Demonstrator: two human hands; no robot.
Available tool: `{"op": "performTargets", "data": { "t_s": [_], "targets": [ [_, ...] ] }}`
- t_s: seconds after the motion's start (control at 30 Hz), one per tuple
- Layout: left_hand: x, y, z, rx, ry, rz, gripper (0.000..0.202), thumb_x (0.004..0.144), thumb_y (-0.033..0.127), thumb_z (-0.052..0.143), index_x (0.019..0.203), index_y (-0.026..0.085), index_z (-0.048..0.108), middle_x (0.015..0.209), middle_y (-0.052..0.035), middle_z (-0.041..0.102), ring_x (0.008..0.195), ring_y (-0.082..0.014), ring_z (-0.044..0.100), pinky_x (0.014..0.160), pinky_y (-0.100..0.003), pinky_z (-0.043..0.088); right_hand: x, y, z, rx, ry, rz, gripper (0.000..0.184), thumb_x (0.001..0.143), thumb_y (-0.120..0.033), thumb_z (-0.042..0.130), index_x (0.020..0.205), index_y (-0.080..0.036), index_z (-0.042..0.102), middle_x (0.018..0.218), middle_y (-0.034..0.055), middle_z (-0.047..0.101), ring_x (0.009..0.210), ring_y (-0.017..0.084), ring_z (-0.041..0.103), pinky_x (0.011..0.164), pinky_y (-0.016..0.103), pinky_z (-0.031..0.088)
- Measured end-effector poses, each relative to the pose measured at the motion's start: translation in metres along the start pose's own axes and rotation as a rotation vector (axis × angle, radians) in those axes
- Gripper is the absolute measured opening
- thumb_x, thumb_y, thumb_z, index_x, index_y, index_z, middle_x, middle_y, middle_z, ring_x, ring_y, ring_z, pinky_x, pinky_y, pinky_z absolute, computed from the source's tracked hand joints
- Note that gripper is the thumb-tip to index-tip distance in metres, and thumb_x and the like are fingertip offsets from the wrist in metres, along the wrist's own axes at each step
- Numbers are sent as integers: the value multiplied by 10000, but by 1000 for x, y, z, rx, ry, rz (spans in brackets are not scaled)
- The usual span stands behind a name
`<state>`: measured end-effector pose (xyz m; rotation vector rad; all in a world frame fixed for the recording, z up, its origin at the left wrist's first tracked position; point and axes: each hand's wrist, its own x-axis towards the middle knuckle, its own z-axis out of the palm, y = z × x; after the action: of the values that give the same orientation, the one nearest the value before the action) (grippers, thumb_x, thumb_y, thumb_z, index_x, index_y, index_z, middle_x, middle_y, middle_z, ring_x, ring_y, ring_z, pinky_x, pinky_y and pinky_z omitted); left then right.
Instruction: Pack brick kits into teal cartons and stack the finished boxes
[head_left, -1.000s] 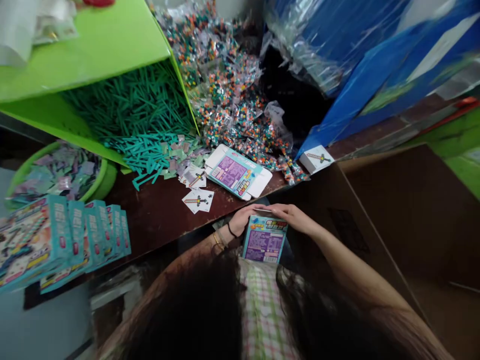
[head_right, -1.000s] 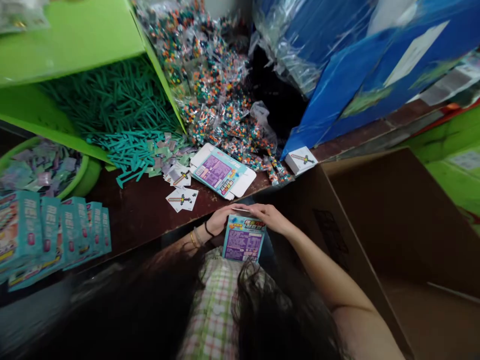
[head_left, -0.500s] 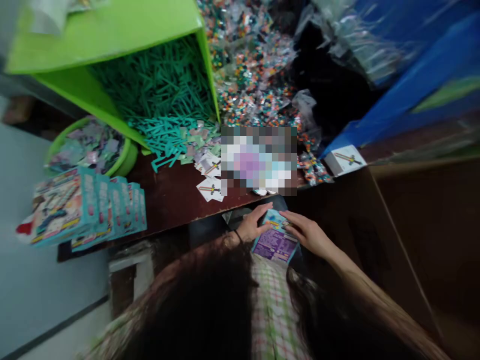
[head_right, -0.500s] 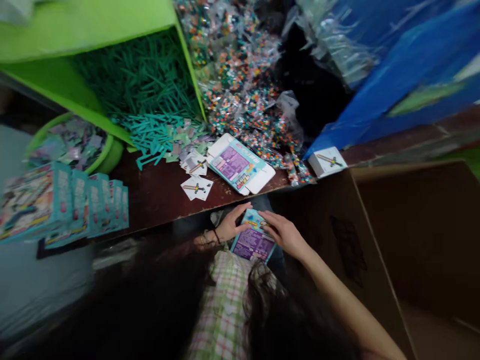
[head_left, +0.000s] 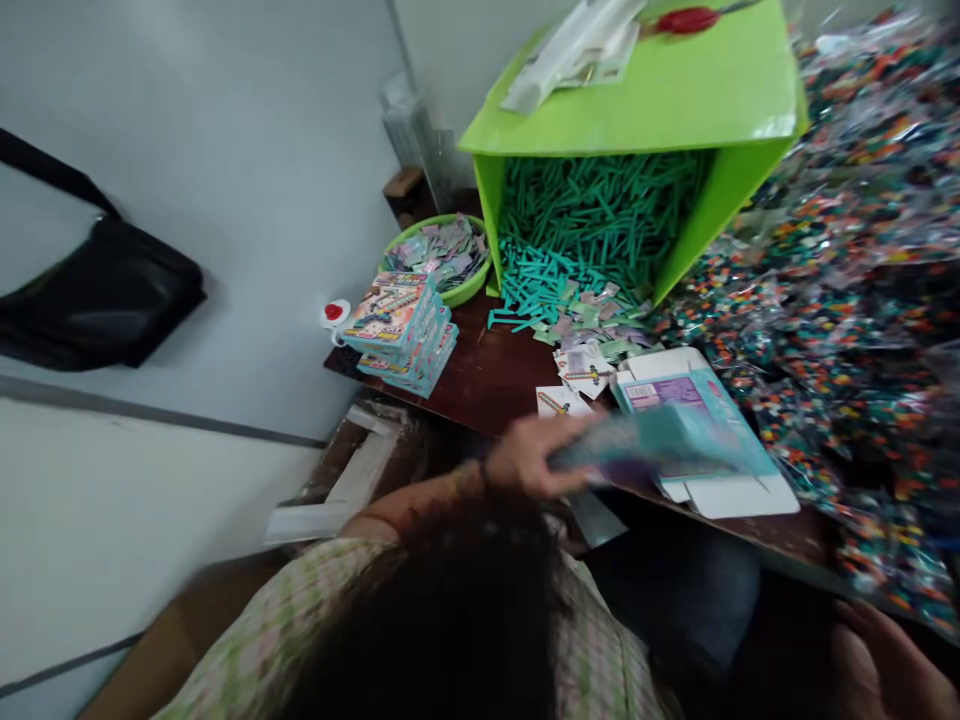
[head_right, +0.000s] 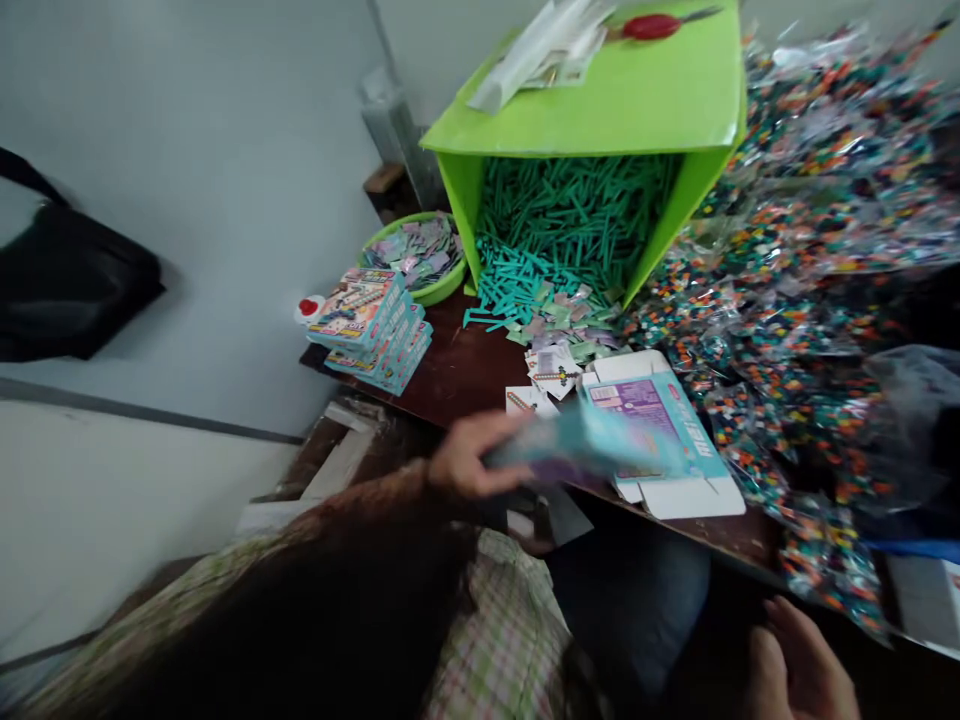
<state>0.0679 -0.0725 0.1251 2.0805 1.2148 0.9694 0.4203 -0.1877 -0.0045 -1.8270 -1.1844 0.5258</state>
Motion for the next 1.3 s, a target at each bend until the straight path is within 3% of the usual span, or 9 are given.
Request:
{"op": "performTargets", "data": {
  "t_s": [0.13,0.2,0.3,0.43,0.6,0.7,0.8,0.97,1.3],
  "targets": [
    [18,13,-155,769,820,-22,704,800,384,748,1423,86,612,1385,-200,662,1304,-374,576,1168,-561,402,44,-12,39,-50,71,-228,499,894,-673,593,1093,-249,764,1117,153,746,1072,428,707,992,672,541],
    [28,8,-199,1044,849,-287,896,745,298,782,1562,108,467,1414,-209,611,1351,-439,501,1157,-684,335,65,-19,63,-102,80,-391,477,951,-632,532,1039,-218,751,1116,159,728,1065,367,692,985,612,539],
    [42,-15,-212,1149,682,-570,863,805,237,744,1596,167,408,1560,-216,488,1383,-462,464,1110,-741,325,91,-28,95,-206,43,-487,409,1006,-527,502,1129,-212,731,1251,169,676,1188,331,622,1045,561,490],
    [44,-54,-190,1115,446,-682,589,911,393,670,1445,156,585,1494,-222,581,1410,-475,450,1091,-730,363,114,-25,119,-409,2,-370,562,975,-573,566,1368,-176,624,1462,225,539,1388,399,452,1116,607,392],
    [42,-81,-157,936,681,-383,527,879,424,646,1360,210,639,1506,-197,580,1424,-463,458,1128,-745,327,127,4,114,-535,-12,-124,860,887,-690,642,1506,-117,476,1541,282,452,1380,474,413,1097,651,351],
    [58,-83,-75,403,435,-370,355,855,291,618,1175,158,693,1230,-170,714,1212,-353,640,1107,-610,454,128,21,109,-527,-36,-46,923,842,-703,686,1508,-102,468,1523,294,453,1285,462,471,1042,608,397],
    [79,-88,45,-28,8,-507,248,825,283,691,1049,177,693,922,-73,742,788,-227,724,767,-413,626,128,28,109,-498,-32,-29,922,843,-700,685,1516,-110,465,1514,292,447,1265,449,473,1023,582,410],
    [110,-101,177,-385,-13,-649,240,839,325,733,934,207,547,722,55,589,509,-103,599,486,-223,514,121,21,108,-458,-24,-10,802,856,-607,720,1474,-137,522,1444,258,510,1283,423,472,1048,564,402],
    [119,-122,161,-360,69,-492,269,834,372,748,714,212,568,617,29,596,614,-139,581,618,-245,473,91,-20,96,283,133,-9,408,921,-460,628,1242,-211,585,1216,137,700,1124,290,647,994,466,522]
  ]
}}
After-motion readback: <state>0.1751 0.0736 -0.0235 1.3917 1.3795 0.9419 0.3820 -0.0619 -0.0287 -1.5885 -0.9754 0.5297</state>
